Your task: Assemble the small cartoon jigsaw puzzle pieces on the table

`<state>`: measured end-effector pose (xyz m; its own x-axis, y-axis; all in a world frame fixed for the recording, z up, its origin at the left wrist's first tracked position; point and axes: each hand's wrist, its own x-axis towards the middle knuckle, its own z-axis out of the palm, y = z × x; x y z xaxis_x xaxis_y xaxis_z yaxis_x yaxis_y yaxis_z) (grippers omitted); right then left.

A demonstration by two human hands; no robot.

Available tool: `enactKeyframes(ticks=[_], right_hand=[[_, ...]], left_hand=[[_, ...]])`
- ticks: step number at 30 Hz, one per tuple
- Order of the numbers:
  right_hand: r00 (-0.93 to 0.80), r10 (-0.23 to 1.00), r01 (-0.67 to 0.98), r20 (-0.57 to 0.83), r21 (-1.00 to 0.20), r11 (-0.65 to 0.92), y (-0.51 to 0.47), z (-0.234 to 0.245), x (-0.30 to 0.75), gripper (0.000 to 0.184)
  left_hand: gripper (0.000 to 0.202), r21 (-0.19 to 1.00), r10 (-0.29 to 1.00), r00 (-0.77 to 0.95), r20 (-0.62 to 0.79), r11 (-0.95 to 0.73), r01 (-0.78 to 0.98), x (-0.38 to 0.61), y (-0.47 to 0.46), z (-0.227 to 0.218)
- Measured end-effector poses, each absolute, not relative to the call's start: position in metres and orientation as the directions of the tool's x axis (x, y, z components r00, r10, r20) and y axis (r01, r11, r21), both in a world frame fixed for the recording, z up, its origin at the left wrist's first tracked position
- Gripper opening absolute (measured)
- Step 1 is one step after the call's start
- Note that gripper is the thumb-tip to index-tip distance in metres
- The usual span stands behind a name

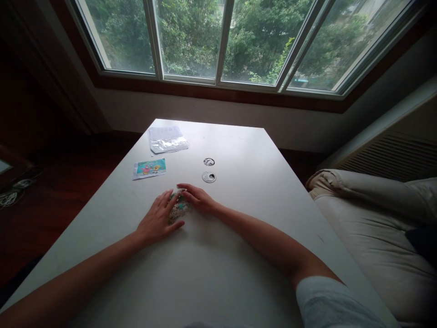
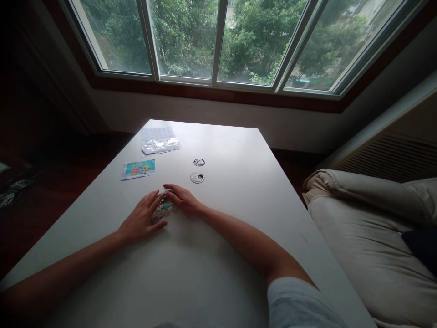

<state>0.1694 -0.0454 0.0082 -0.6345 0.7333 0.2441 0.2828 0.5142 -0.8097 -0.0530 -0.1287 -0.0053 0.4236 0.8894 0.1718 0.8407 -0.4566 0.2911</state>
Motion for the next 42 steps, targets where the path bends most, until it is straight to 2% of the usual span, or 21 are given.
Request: enactKeyframes(ticks=[2,4,8,12,15,17,20,22,25,29,33,35,39,42], right_hand=[[-0.557,0.786,0.163,0.269,-0.893,0.42,-0.044,0.007,0.174,0.045],[-0.396,0.869,0.075,0.295,-0.933,0.351,-0.037,0.003,0.183,0.045],[-0.106,0.975,0.018,0.197,-0.98,0.2,-0.011,-0.007,0.203,0.047],[-0.065,0.989,0.03,0.13,-0.991,0.132,-0.002,-0.011,0.205,0.046],[-0.121,0.987,0.091,0.108,-0.989,0.119,-0.019,-0.012,0.197,0.04],[-0.157,0.976,0.148,0.151,-0.974,0.174,-0.036,-0.013,0.191,0.037],[-0.042,0.968,0.195,0.246,-0.948,0.25,-0.06,-0.013,0.181,0.036],[-0.002,0.963,0.19,0.271,-0.945,0.267,-0.069,-0.013,0.171,0.037],[0.027,0.962,0.154,0.273,-0.952,0.266,-0.069,-0.013,0.15,0.039],[0.096,0.969,0.076,0.228,-0.972,0.221,-0.052,-0.013,0.123,0.04],[0.002,0.997,-0.237,0.072,-0.969,0.07,-0.037,-0.017,0.11,0.043],[-0.048,0.997,-0.332,0.064,-0.942,0.045,-0.029,-0.019,0.11,0.044],[-0.061,0.991,-0.301,0.116,-0.949,0.092,-0.007,-0.016,0.119,0.049],[-0.313,0.944,-0.223,0.103,-0.974,0.032,0.012,-0.01,0.124,0.055]], left_hand=[[0.096,0.279,0.892,0.419,0.169,-0.451,0.847,-0.045,-0.127,-0.005],[0.098,0.281,0.9,0.398,0.178,-0.434,0.856,-0.036,-0.121,-0.003],[0.1,0.26,0.897,0.39,0.208,-0.435,0.862,-0.015,-0.111,-0.002],[0.079,0.234,0.91,0.348,0.224,-0.397,0.888,0.001,-0.105,-0.005],[0.06,0.245,0.916,0.334,0.223,-0.384,0.89,0.0,-0.099,-0.005],[0.048,0.276,0.9,0.358,0.249,-0.421,0.864,-0.005,-0.096,-0.003],[0.04,0.295,0.869,0.398,0.295,-0.479,0.827,-0.016,-0.092,0.0],[0.043,0.275,0.872,0.372,0.318,-0.461,0.844,-0.024,-0.089,-0.001],[0.062,0.282,0.893,0.334,0.301,-0.418,0.864,-0.035,-0.083,-0.004],[0.077,0.306,0.881,0.413,0.231,-0.469,0.829,-0.047,-0.082,-0.005],[0.091,0.273,0.849,0.479,0.223,-0.526,0.805,-0.047,-0.093,-0.004],[0.096,0.266,0.865,0.447,0.227,-0.497,0.826,-0.042,-0.098,-0.005],[0.096,0.26,0.9,0.375,0.223,-0.426,0.866,-0.028,-0.1,-0.008],[0.096,0.262,0.913,0.338,0.229,-0.393,0.882,-0.023,-0.097,-0.011]])
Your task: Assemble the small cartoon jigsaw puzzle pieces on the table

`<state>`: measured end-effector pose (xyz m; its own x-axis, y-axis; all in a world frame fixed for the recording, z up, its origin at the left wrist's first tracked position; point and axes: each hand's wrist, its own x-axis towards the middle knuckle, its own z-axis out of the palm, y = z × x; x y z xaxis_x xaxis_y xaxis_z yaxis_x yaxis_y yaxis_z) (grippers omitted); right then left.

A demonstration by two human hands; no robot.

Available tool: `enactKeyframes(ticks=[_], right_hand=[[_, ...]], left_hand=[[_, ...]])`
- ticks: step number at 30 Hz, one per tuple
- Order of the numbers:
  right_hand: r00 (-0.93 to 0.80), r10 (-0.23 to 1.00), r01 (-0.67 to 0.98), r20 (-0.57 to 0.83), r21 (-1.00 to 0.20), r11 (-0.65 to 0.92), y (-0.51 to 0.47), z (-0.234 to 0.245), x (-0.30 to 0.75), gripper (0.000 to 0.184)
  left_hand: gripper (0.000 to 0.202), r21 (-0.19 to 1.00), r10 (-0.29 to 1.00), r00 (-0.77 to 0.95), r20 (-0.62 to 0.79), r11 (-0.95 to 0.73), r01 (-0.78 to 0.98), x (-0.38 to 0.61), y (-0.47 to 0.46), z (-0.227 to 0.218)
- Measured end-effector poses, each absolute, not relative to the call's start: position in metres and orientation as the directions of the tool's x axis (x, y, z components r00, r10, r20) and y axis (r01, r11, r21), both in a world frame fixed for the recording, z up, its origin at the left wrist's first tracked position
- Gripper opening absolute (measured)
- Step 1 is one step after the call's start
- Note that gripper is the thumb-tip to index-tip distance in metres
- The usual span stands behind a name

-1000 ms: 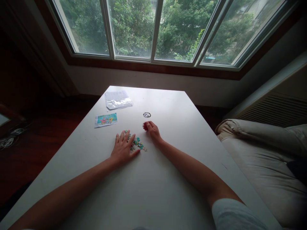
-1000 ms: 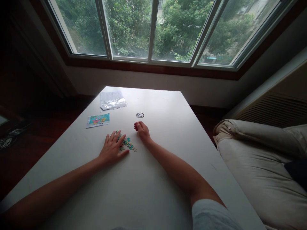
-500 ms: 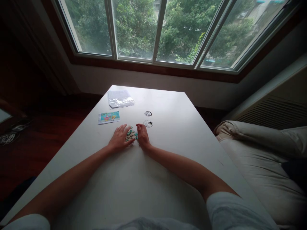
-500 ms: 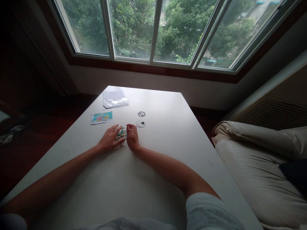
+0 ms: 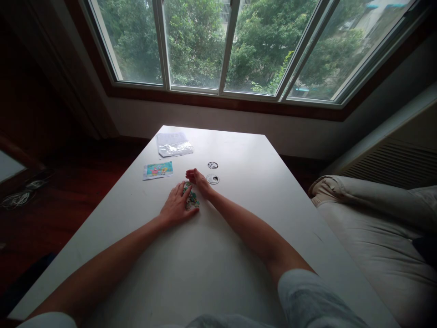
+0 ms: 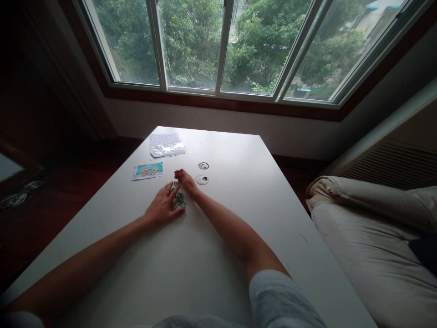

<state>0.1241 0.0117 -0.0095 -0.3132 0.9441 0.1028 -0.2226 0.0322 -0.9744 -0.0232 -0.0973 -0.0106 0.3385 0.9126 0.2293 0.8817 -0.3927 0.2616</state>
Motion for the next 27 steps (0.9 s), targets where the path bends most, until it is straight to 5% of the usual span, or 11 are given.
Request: enactKeyframes(ticks=[6,16,27], right_hand=[[-0.532,0.844,-0.124,0.065,-0.992,-0.001,0.018,-0.005,0.125,0.058],[-0.253,0.964,-0.127,0.088,-0.99,0.057,0.001,-0.013,0.177,0.055],[-0.211,0.975,-0.116,0.072,-0.992,0.048,-0.034,-0.017,0.258,0.059]], left_hand=[[0.099,0.293,0.947,0.234,0.22,-0.293,0.91,-0.023,-0.094,-0.014],[0.095,0.266,0.924,0.334,0.187,-0.375,0.888,-0.011,-0.091,-0.007],[0.079,0.287,0.949,0.236,0.208,-0.29,0.913,0.025,-0.09,-0.008]])
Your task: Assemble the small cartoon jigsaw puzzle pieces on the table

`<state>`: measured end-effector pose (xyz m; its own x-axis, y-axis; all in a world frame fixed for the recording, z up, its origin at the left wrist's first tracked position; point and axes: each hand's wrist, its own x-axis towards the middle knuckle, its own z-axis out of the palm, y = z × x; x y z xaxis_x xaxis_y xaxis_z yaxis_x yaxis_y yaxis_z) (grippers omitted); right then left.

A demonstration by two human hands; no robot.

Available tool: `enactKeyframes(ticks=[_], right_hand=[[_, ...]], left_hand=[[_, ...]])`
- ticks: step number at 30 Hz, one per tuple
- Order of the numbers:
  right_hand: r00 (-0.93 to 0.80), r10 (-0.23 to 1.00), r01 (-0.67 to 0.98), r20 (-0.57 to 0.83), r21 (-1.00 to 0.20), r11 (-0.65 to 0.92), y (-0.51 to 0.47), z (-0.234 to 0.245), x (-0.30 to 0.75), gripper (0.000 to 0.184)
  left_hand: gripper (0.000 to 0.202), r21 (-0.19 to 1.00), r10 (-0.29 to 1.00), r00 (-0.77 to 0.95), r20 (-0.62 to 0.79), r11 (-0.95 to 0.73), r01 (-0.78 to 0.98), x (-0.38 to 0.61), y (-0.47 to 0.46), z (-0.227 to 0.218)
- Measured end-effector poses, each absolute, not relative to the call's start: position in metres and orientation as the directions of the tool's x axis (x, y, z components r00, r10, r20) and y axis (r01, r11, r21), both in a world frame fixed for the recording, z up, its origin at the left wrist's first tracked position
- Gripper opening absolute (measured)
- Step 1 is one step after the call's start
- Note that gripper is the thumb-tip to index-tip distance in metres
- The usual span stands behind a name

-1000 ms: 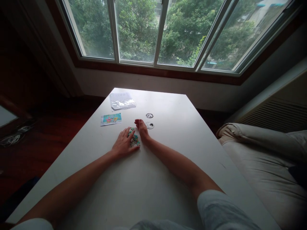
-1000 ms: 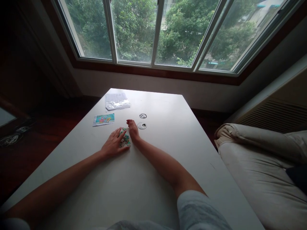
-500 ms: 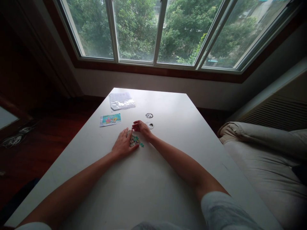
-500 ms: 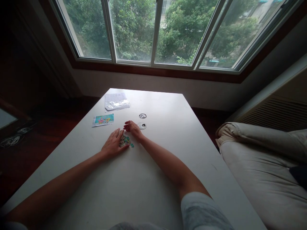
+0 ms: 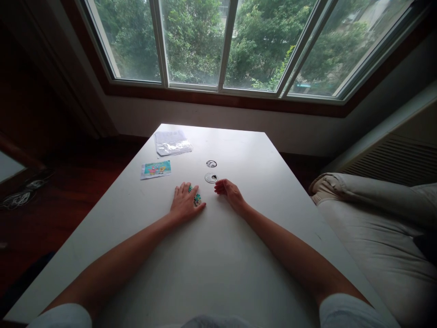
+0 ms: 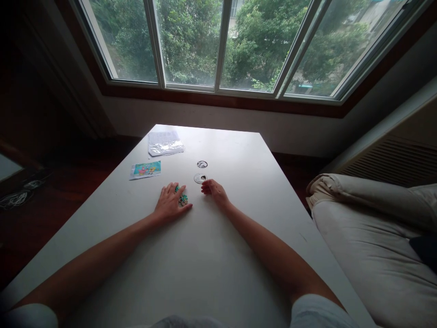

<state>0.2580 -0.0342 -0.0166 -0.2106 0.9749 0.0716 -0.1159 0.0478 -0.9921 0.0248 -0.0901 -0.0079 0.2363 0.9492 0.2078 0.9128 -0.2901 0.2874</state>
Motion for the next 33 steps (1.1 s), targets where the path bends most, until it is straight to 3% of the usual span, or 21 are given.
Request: enactKeyframes(ticks=[4,7,10,15,20,24,29,33], right_hand=[[-0.19,0.98,-0.11,0.063,-0.993,0.042,-0.039,-0.013,0.262,0.062],[-0.195,0.978,-0.113,0.075,-0.992,0.054,-0.04,-0.01,0.261,0.062],[-0.204,0.975,-0.122,0.085,-0.991,0.061,-0.041,-0.009,0.262,0.06],[-0.217,0.972,-0.118,0.094,-0.991,0.069,-0.042,-0.01,0.263,0.061],[-0.225,0.97,-0.095,0.091,-0.993,0.071,-0.042,-0.01,0.264,0.062],[-0.229,0.969,-0.094,0.098,-0.992,0.079,-0.042,-0.011,0.264,0.061],[-0.235,0.966,-0.074,0.105,-0.993,0.09,-0.041,-0.01,0.264,0.062],[-0.242,0.963,-0.066,0.121,-0.992,0.108,-0.041,-0.011,0.264,0.062]], left_hand=[[0.054,0.303,0.943,0.229,0.241,-0.297,0.906,0.03,-0.089,-0.005],[0.049,0.293,0.941,0.221,0.256,-0.293,0.91,0.032,-0.088,-0.002],[0.052,0.278,0.939,0.236,0.251,-0.304,0.911,0.032,-0.092,-0.001],[0.075,0.25,0.932,0.288,0.218,-0.339,0.907,0.034,-0.098,-0.005],[0.049,0.231,0.921,0.282,0.268,-0.346,0.91,0.036,-0.097,0.003],[0.039,0.238,0.91,0.31,0.276,-0.377,0.895,0.034,-0.095,0.01],[0.039,0.211,0.898,0.338,0.282,-0.402,0.891,0.033,-0.093,0.007],[0.051,0.211,0.916,0.299,0.268,-0.358,0.909,0.033,-0.089,-0.001]])
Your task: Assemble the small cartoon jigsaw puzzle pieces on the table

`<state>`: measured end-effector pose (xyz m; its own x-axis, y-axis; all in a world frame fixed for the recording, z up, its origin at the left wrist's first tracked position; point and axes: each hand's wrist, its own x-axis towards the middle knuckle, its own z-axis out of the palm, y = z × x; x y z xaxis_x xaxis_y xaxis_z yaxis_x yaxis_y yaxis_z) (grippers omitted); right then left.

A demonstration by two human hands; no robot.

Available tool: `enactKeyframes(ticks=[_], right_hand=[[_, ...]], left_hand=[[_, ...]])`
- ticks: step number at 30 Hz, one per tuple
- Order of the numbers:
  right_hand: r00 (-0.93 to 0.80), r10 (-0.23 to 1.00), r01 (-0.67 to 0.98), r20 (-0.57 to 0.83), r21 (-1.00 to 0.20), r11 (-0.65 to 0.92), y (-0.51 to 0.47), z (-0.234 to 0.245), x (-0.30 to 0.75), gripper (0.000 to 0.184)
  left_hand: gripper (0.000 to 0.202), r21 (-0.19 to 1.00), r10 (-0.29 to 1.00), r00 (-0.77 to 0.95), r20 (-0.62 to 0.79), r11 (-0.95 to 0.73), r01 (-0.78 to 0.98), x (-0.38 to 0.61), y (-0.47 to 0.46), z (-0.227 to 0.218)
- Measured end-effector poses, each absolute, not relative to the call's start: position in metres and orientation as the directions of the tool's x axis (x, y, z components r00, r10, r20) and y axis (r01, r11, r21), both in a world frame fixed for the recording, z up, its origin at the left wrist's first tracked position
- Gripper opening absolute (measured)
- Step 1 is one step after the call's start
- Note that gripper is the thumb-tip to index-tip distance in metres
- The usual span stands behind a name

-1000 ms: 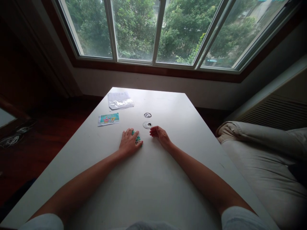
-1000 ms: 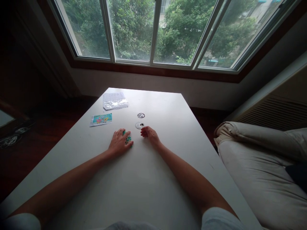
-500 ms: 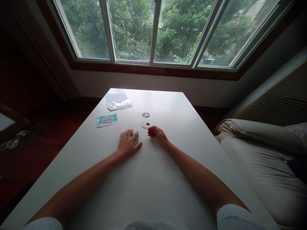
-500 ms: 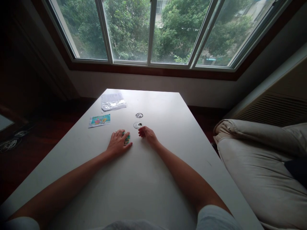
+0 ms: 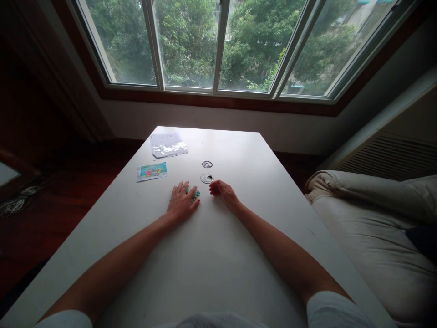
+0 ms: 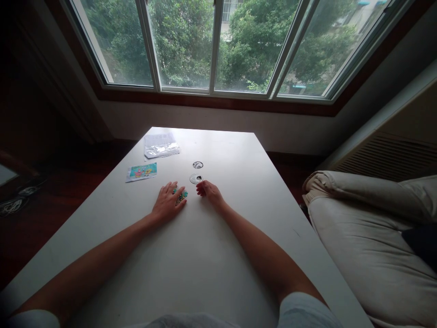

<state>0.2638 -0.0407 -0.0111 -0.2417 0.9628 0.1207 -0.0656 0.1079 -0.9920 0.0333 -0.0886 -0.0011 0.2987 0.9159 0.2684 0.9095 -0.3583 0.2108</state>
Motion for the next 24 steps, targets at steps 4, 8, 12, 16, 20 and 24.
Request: enactKeyframes(ticks=[4,8,12,16,20,24], right_hand=[[-0.259,0.957,-0.058,0.134,-0.991,0.123,-0.04,-0.013,0.264,0.061],[-0.254,0.959,-0.049,0.128,-0.992,0.12,-0.039,-0.015,0.264,0.062],[-0.254,0.958,-0.047,0.134,-0.991,0.126,-0.038,-0.017,0.264,0.063],[-0.257,0.957,-0.053,0.132,-0.991,0.123,-0.038,-0.018,0.264,0.062],[-0.26,0.956,-0.049,0.136,-0.991,0.128,-0.039,-0.017,0.264,0.061],[-0.257,0.957,-0.045,0.135,-0.991,0.128,-0.039,-0.016,0.265,0.06]], left_hand=[[0.057,0.234,0.924,0.315,0.215,-0.362,0.903,0.033,-0.086,-0.003],[0.049,0.248,0.9,0.381,0.214,-0.427,0.869,0.03,-0.085,0.004],[0.051,0.267,0.863,0.446,0.236,-0.499,0.824,0.018,-0.081,0.01],[0.062,0.237,0.843,0.506,0.181,-0.537,0.81,0.002,-0.076,0.009],[0.07,0.22,0.818,0.564,0.118,-0.575,0.788,0.001,-0.076,0.009],[0.07,0.218,0.78,0.62,0.089,-0.623,0.752,0.008,-0.074,0.011]])
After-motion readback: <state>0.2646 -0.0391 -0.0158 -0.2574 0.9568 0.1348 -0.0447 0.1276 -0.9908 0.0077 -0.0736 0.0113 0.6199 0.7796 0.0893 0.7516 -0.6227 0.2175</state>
